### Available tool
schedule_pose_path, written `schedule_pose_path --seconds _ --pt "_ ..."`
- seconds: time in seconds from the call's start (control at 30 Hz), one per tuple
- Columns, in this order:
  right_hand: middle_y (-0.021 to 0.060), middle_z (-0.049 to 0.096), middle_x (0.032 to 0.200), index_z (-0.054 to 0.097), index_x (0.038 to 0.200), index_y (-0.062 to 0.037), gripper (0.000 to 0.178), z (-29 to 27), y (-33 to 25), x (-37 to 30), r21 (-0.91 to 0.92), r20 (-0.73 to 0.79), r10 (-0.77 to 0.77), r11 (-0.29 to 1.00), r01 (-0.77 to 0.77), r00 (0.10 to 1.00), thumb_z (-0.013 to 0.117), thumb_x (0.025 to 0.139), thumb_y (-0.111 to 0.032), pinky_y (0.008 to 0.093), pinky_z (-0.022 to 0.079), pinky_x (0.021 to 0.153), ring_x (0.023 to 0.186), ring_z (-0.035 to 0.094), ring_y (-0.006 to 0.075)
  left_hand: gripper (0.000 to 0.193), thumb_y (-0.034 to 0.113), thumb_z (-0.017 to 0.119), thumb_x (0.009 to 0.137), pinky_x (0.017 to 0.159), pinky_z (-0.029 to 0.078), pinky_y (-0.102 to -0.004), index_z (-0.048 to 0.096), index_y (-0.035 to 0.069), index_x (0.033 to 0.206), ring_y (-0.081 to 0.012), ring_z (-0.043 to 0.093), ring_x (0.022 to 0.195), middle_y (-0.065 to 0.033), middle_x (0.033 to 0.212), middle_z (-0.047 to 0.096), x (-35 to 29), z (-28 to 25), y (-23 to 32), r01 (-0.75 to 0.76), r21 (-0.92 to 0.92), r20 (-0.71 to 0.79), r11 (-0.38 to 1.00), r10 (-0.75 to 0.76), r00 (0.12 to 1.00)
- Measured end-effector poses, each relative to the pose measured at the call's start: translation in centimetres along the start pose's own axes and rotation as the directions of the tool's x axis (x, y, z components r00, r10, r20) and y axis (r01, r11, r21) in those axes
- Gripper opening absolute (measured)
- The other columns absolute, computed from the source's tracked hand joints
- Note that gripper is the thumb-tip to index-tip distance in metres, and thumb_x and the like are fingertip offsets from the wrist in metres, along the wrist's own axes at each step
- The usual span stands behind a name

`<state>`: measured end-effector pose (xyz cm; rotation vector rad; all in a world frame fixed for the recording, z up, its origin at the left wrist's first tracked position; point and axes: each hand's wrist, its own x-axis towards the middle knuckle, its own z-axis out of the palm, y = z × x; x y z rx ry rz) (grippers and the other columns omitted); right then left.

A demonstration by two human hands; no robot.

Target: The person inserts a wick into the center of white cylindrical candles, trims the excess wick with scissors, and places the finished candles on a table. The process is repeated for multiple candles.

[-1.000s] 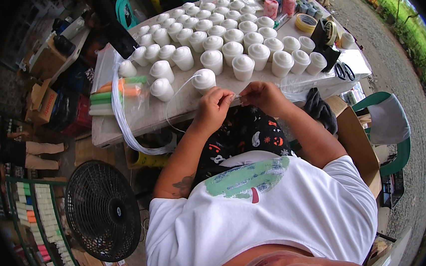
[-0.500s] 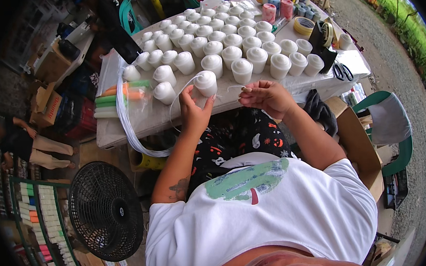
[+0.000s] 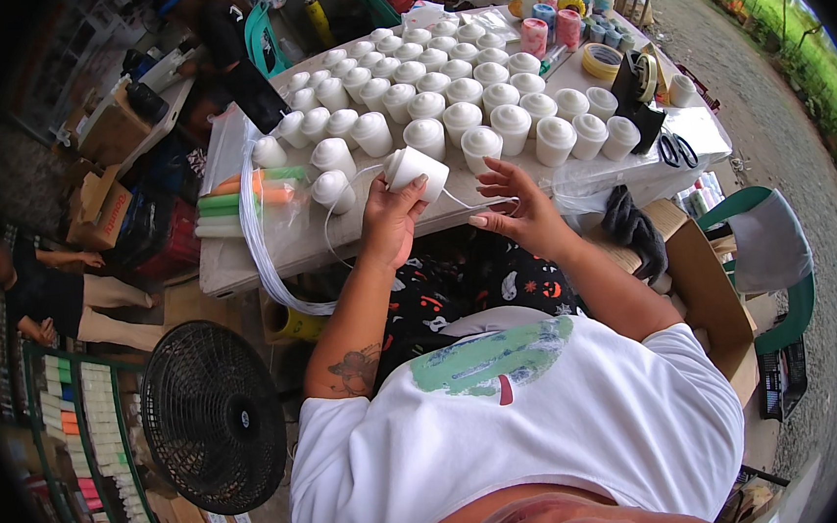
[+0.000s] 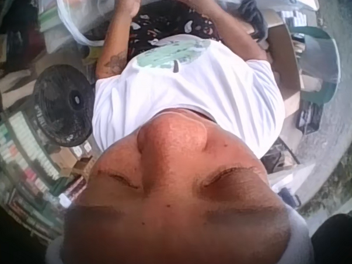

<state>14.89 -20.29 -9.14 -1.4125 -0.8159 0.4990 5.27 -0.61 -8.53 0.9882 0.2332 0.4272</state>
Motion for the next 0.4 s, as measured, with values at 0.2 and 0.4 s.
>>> schedule_pose_path --seconds 0.2,0.4 --pt "0.0131 0.042 0.141 0.023 0.146 -0.0102 0.104 1.6 -2.3 -0.4 -0.202 0.078 -0.391 0.894 0.399 0.917 0.086 0.065 -0.029 0.0413 0.033 0.105 0.130 0.042 0.0245 0.052 0.009 0.061 0.090 0.093 0.047 -0.0387 0.038 0.025 0.135 -0.0190 0.055 0.112 -0.0036 0.126 0.052 -3.3 2.8 1.3 0.048 -0.211 0.167 0.976 -0.012 0.986" --pt "0.0125 0.036 0.146 0.013 0.149 -0.0089 0.117 1.6 -1.9 -0.3 -0.273 0.104 -0.433 0.853 0.444 0.895 0.088 0.061 -0.031 0.0426 0.028 0.111 0.137 0.033 0.0279 0.053 0.026 0.059 0.093 0.107 0.037 -0.0469 0.034 0.021 0.140 -0.0298 0.045 0.128 -0.0087 0.141 0.044 -3.6 2.6 2.1 0.192 -0.376 0.326 0.907 -0.065 0.943"
